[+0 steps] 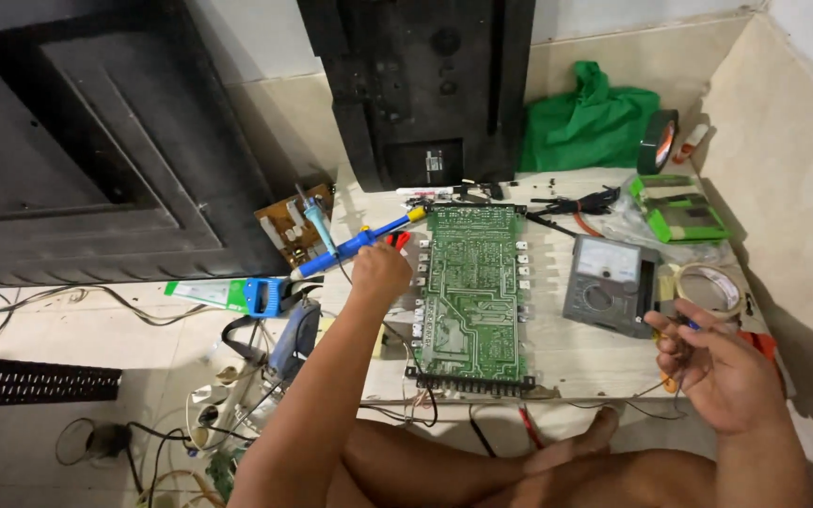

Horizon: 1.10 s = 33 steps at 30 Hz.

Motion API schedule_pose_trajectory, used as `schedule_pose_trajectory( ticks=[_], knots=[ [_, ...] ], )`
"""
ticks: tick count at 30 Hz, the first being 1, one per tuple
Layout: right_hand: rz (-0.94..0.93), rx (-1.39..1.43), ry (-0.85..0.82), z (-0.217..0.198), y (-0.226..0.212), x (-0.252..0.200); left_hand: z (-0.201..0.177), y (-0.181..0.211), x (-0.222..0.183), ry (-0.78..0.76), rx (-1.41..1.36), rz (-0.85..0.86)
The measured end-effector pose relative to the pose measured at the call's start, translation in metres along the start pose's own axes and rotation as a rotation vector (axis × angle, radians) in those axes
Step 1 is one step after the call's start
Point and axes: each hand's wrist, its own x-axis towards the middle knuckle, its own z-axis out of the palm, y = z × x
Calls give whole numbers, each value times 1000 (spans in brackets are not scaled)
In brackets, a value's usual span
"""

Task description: Testing a circuit board with a multimeter and performing soldering repairs.

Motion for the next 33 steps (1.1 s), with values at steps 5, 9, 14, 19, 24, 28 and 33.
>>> schedule_pose_trajectory(
  ticks=[5,9,14,19,24,28,33],
  knots=[
    [5,-104,16,10,-5,-3,-70,7,20,-459,-325,-251],
    [50,-126,16,10,-7,-2,-104,8,26,-649,-371,-297],
    [81,-73,0,13,-4,-2,-56,11,22,-508,-263,-174],
    [90,54,-6,20,3,0,-82,11,26,-596,-338,-205],
    [103,168,-39,28,11,2,-82,10,13,-131,-196,-58],
    [97,210,-44,28,15,4,-264,89,-30,34,-919,-192],
    [157,456,-167,30,15,8,-280,235,-138,-453,-1573,132]
  ],
)
